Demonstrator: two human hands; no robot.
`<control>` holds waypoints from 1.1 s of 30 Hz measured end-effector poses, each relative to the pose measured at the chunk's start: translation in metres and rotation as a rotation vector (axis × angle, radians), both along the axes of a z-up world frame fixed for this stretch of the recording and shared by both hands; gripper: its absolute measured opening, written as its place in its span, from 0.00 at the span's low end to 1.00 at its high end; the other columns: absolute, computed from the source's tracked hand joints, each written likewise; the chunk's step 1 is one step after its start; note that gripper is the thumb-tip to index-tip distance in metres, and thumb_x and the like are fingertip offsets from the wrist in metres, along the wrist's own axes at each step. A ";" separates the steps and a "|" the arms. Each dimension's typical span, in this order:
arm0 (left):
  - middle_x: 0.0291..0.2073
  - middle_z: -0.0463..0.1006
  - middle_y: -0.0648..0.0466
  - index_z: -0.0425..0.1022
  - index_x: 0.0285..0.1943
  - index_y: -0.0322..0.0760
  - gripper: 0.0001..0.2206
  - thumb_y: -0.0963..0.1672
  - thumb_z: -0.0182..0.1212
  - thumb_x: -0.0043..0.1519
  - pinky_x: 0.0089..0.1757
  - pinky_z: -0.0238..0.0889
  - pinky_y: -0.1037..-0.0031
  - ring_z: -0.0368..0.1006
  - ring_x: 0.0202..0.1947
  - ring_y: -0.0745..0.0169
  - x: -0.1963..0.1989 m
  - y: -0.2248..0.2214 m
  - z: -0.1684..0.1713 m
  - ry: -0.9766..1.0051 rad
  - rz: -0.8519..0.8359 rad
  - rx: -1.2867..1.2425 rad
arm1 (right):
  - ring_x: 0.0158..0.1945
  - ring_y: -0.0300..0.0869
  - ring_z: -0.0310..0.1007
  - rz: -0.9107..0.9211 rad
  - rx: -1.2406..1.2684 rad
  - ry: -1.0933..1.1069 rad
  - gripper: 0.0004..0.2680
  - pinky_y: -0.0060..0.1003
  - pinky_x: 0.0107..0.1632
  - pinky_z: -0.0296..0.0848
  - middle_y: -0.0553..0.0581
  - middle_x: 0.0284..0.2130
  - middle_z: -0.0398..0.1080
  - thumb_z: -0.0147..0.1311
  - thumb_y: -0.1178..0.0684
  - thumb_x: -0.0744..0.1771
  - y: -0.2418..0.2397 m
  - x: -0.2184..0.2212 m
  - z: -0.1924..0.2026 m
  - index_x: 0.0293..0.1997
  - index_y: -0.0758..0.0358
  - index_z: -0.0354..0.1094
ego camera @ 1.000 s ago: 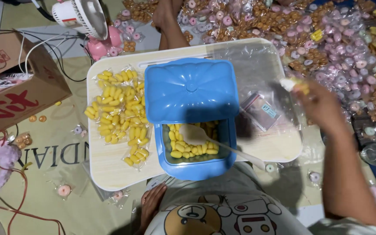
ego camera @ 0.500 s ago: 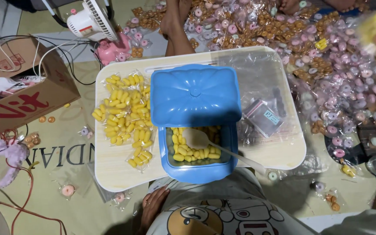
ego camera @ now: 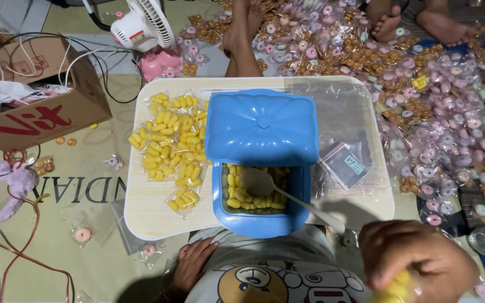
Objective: Packaging small yellow plastic items into small plastic bags using a scoop and hands
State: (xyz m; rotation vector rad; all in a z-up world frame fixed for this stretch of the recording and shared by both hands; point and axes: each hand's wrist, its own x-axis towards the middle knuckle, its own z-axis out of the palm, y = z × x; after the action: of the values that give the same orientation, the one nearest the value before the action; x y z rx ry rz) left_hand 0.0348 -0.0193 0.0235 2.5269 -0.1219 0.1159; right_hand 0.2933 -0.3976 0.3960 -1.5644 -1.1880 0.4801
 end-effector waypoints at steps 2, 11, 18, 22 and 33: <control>0.70 0.68 0.61 0.65 0.74 0.54 0.24 0.51 0.45 0.67 0.59 0.45 0.65 0.63 0.68 0.59 0.002 0.001 0.006 -0.008 -0.019 -0.026 | 0.26 0.56 0.75 0.488 0.294 0.346 0.10 0.50 0.32 0.74 0.60 0.30 0.77 0.52 0.48 0.74 0.026 0.003 0.004 0.41 0.62 0.73; 0.74 0.62 0.60 0.59 0.78 0.49 0.38 0.65 0.25 0.65 0.61 0.42 0.67 0.60 0.69 0.61 0.005 0.005 0.031 0.050 -0.105 -0.149 | 0.19 0.58 0.61 0.448 0.385 0.582 0.09 0.52 0.25 0.58 0.61 0.25 0.72 0.52 0.48 0.72 0.047 -0.007 -0.043 0.36 0.60 0.71; 0.64 0.76 0.57 0.76 0.66 0.52 0.19 0.46 0.56 0.65 0.64 0.54 0.77 0.70 0.64 0.62 0.052 0.013 0.178 0.584 0.083 -0.457 | 0.33 0.56 0.72 -0.063 0.413 0.753 0.11 0.47 0.35 0.71 0.73 0.31 0.73 0.57 0.48 0.71 0.065 -0.060 -0.043 0.41 0.68 0.73; 0.44 0.89 0.59 0.85 0.45 0.42 0.12 0.49 0.57 0.66 0.45 0.72 0.77 0.83 0.44 0.66 0.084 0.011 0.319 0.312 -0.168 -0.522 | 0.44 0.50 0.83 -0.025 -0.020 0.321 0.13 0.44 0.46 0.79 0.61 0.41 0.79 0.56 0.39 0.68 0.070 -0.049 -0.033 0.38 0.55 0.80; 0.43 0.81 0.53 0.73 0.61 0.26 0.19 0.42 0.67 0.62 0.42 0.73 0.79 0.75 0.42 0.71 0.122 -0.043 0.305 0.318 -0.213 -1.418 | 0.67 0.53 0.74 0.055 -0.046 -0.287 0.15 0.44 0.67 0.74 0.65 0.64 0.69 0.59 0.59 0.68 0.079 -0.050 -0.031 0.62 0.49 0.70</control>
State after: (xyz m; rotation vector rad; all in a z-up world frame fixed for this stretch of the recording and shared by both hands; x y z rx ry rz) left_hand 0.1565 -0.0621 0.3283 1.0837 -0.1154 -0.2215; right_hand 0.2431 -0.3185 0.3649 -1.6835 -1.4486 0.3270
